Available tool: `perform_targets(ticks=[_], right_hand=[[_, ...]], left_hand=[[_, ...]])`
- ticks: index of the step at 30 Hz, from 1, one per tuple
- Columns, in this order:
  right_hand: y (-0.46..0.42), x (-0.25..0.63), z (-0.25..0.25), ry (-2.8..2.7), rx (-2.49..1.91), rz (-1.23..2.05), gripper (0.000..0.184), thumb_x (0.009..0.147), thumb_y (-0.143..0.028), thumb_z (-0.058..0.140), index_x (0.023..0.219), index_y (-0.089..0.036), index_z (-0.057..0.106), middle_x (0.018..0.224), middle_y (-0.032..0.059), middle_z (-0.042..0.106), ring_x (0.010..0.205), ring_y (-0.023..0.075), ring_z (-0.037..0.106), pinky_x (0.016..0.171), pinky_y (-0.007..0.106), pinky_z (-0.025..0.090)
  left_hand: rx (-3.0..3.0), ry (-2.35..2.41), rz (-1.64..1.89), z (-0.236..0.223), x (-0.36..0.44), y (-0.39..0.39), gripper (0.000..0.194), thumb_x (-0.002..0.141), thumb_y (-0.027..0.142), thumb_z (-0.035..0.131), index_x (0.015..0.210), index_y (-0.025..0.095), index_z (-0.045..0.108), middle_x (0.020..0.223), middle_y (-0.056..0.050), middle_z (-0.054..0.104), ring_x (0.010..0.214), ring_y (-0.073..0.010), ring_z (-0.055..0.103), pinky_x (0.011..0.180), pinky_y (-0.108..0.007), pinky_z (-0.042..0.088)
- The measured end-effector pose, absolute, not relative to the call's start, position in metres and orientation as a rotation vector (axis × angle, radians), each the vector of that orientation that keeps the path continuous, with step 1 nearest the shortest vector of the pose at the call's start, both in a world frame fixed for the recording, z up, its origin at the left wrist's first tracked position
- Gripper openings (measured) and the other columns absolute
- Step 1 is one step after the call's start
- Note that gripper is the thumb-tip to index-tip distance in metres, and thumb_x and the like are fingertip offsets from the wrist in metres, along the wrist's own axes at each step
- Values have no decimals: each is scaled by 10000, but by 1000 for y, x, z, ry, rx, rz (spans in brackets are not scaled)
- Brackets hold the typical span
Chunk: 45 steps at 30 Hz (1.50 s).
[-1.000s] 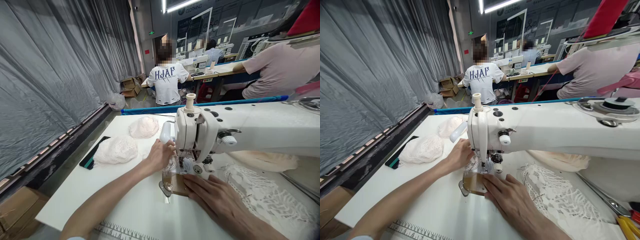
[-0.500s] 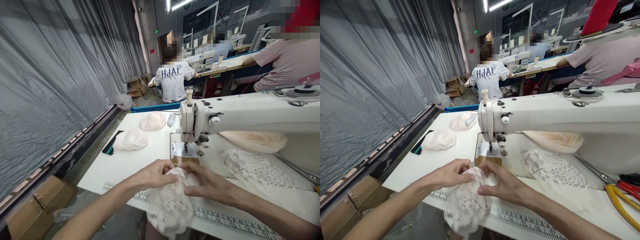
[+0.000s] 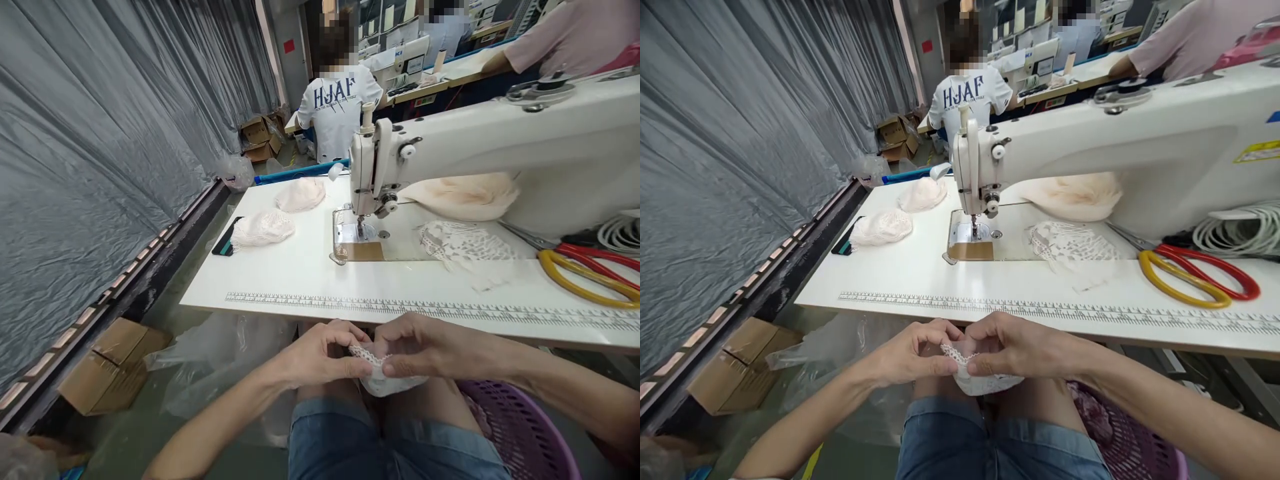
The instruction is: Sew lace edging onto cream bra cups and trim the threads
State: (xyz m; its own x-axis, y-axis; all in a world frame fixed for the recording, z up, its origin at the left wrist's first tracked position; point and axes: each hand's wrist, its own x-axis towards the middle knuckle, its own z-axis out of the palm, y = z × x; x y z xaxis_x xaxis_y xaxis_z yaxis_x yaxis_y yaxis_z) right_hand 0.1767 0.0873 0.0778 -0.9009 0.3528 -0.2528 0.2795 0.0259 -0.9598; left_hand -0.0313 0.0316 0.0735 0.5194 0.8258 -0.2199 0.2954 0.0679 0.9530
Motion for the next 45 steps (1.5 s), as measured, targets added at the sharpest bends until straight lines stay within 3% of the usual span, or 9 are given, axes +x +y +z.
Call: perform_targets(ticks=[4,10,15,18,26,35,39,42,45], right_hand=[[72,181,74,-2286,-711,1972,283,818,-413,576,793,-137,628,668,-17,499,612,100,408,538,219,310],[67,192,68,-2376,-791,1862,236,798,-348,603,742,-121,633,663,-13,532,618,103,443,551,217,324],[67,195,59,-2242,-795,2040,258,763,-358,640,766,-103,671,670,3,576,635,115,499,570,216,366],[66,195,50,-2202,-749,2111,247,757,-353,644,773,-110,683,674,1,596,637,113,521,585,214,390],[67,214,34,-2183,-666,2296,288,716,-389,698,835,-127,710,705,-3,617,628,106,551,576,200,415],[55,227,-14,-1624,-578,2475,340,575,-356,820,812,-131,728,778,35,663,745,159,597,694,263,467],[29,219,-58,-1284,-707,2317,610,778,-700,464,880,-144,694,794,62,660,765,163,608,743,296,465],[11,210,-82,-1027,-708,2265,858,754,-827,205,1012,-146,659,925,125,666,923,225,613,840,367,448],[2,205,-91,-889,-722,2259,689,712,-746,506,1062,-169,647,974,118,673,985,237,608,903,367,421]], left_hand=[[1525,1067,572,61,-24,18,133,692,317,744,744,200,710,1068,-57,615,1111,-217,492,953,-324,364],[1149,1006,666,49,-22,4,205,720,312,718,681,121,656,907,-89,681,850,-172,608,786,-288,455],[842,1008,549,29,-24,-4,340,560,321,828,788,112,685,640,-17,659,574,-95,573,613,-223,447],[737,972,515,16,-20,-6,456,497,317,857,882,114,722,709,-45,697,626,-118,608,696,-259,471],[663,919,455,-2,-28,-7,394,439,375,871,708,114,749,665,-72,714,604,-129,620,683,-244,475],[435,840,765,-48,-33,-17,340,558,423,823,668,131,688,712,-85,723,736,-239,689,804,-401,510],[193,871,1022,-71,-31,-36,198,688,306,761,839,186,716,861,-46,735,884,-204,680,969,-363,445],[119,860,1072,-78,-31,-47,148,755,277,703,885,209,723,968,-49,724,1037,-212,631,1048,-348,375],[100,857,1065,-78,-30,-50,140,759,269,698,882,207,728,961,-56,725,1083,-228,607,1066,-364,356]])
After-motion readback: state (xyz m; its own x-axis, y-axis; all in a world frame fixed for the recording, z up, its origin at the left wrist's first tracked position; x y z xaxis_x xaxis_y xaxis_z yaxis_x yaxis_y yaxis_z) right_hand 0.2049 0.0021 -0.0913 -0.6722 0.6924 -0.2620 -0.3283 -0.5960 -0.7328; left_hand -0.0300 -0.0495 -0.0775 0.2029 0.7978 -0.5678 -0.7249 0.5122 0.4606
